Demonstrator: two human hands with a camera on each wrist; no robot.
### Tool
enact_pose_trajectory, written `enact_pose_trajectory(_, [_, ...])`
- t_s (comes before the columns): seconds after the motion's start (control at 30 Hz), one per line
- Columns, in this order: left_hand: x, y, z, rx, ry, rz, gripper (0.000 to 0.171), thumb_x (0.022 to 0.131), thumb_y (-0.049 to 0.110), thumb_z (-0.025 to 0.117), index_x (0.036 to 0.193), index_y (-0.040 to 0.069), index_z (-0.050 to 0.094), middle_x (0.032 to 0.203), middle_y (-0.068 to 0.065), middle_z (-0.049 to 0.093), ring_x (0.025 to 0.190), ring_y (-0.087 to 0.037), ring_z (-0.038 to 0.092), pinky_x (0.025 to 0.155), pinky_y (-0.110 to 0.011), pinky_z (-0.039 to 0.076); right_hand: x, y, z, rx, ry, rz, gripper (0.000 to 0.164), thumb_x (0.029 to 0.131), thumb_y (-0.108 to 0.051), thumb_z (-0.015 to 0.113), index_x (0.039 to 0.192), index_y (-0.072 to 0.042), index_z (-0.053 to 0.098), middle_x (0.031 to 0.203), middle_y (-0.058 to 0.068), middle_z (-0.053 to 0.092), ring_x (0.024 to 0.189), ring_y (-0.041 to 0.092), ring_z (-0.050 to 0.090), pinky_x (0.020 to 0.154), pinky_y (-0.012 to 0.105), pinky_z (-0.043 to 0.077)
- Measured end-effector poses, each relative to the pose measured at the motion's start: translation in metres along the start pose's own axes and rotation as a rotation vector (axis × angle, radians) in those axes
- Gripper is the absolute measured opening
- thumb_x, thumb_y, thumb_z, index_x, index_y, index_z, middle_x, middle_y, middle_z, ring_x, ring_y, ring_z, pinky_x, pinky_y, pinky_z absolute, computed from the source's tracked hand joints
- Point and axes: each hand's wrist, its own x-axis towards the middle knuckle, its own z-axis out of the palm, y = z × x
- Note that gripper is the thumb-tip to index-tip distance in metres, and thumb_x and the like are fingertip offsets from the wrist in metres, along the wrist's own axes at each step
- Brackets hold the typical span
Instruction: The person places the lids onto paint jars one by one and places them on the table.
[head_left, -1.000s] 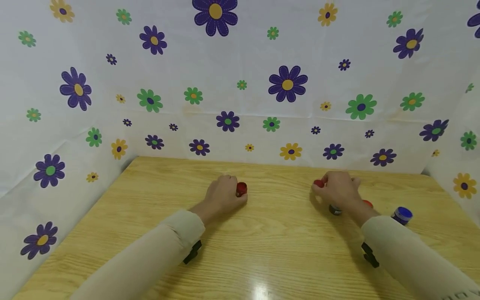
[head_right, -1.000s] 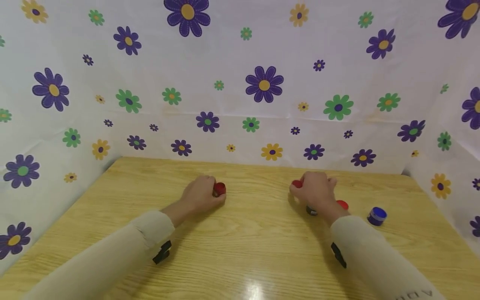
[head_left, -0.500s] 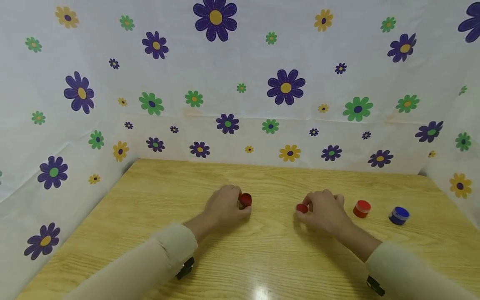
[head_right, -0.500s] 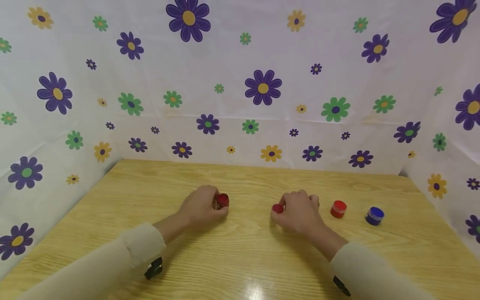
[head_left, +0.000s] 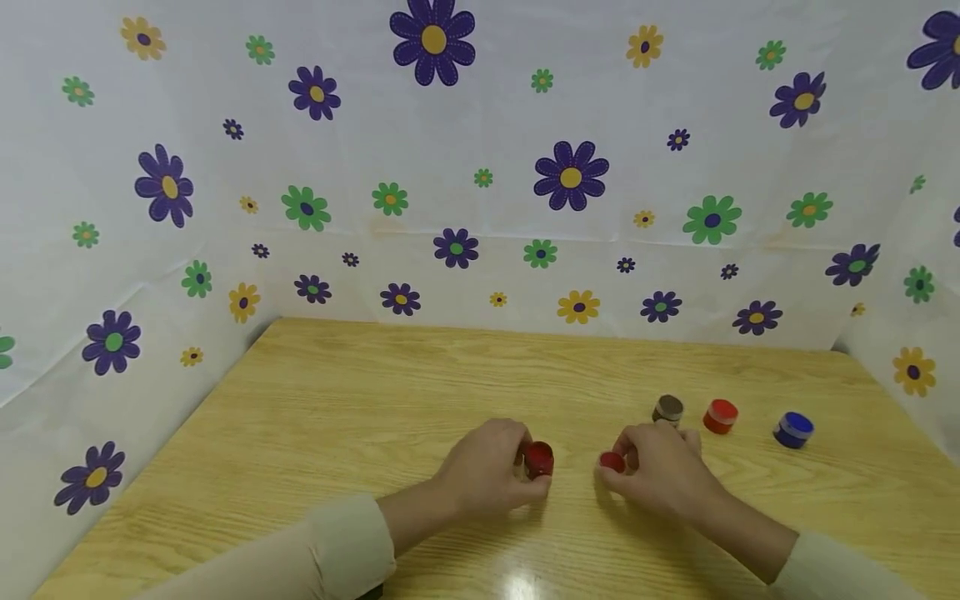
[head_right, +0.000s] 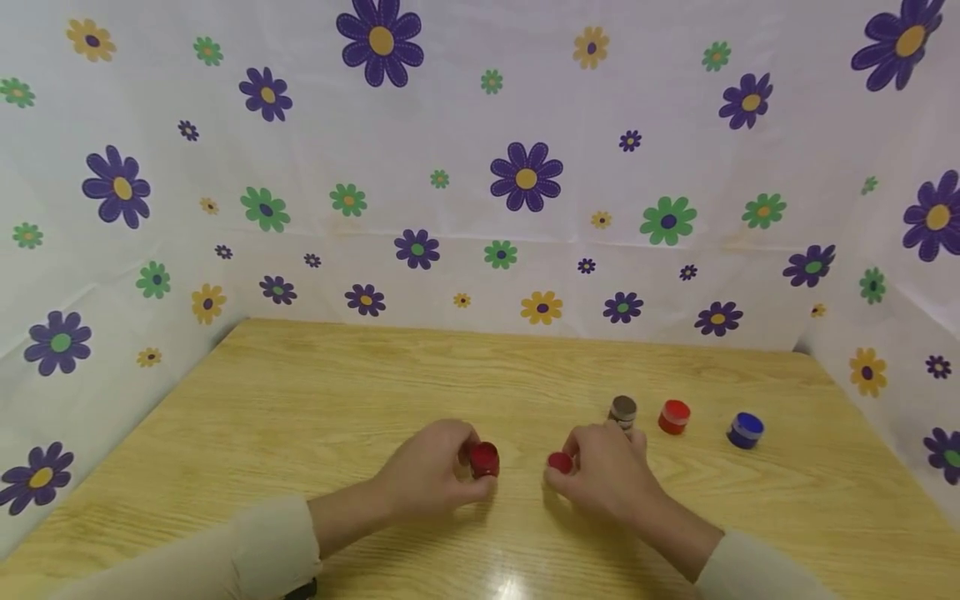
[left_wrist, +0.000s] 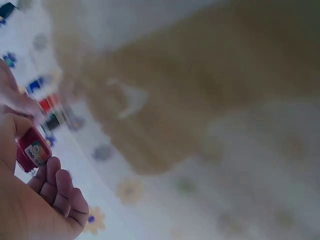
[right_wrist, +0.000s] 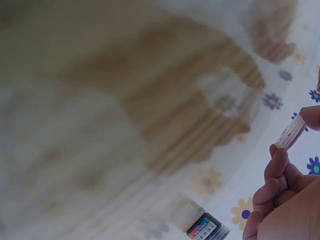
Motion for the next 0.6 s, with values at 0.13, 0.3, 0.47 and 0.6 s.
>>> enact_pose_trajectory(0.13, [-0.003, 0.012, 0.006, -0.123, -0.018, -0.035, 0.023, 0.08, 0.032, 0.076, 0.085, 0.014, 0.064, 0.072, 0.008, 0.055, 0.062, -0.003, 0.047, 0.055, -0.018, 0.043, -0.003, 0.002, 0.001, 0.05, -0.014, 0.005, 0.024, 0.08, -0.039, 0.079, 0.084, -0.017, 0.07, 0.069, -0.008, 0.056, 0.072, 0.012, 0.05, 0.077, 0.043, 0.025])
enact_pose_trajectory(0.3, [0.001, 0.006, 0.012, 0.063, 0.082, 0.016, 0.021, 0.08, 0.034, 0.074, 0.08, 0.018, 0.061, 0.071, 0.01, 0.053, 0.065, -0.005, 0.047, 0.061, -0.02, 0.041, -0.003, -0.002, 0.005, 0.1, -0.012, -0.051, 0.022, 0.081, -0.038, 0.079, 0.083, -0.019, 0.069, 0.066, -0.009, 0.054, 0.069, 0.011, 0.048, 0.079, 0.044, 0.025])
enact_pose_trajectory(0.47, [0.003, -0.002, 0.014, 0.27, 0.164, 0.095, 0.022, 0.079, 0.038, 0.072, 0.081, 0.019, 0.061, 0.075, 0.01, 0.056, 0.071, -0.008, 0.05, 0.065, -0.023, 0.039, -0.003, -0.006, 0.007, 0.009, 0.095, -0.177, 0.023, 0.081, -0.038, 0.078, 0.088, -0.02, 0.066, 0.07, -0.009, 0.048, 0.075, 0.011, 0.042, 0.082, 0.041, 0.024])
enact_pose_trajectory(0.6, [0.005, -0.001, 0.014, 0.355, 0.188, 0.176, 0.025, 0.079, 0.039, 0.072, 0.085, 0.016, 0.063, 0.076, 0.008, 0.058, 0.07, -0.009, 0.053, 0.063, -0.022, 0.039, -0.006, -0.007, 0.008, -0.059, 0.174, -0.269, 0.025, 0.081, -0.038, 0.077, 0.09, -0.019, 0.064, 0.074, -0.01, 0.047, 0.076, 0.01, 0.039, 0.079, 0.036, 0.027])
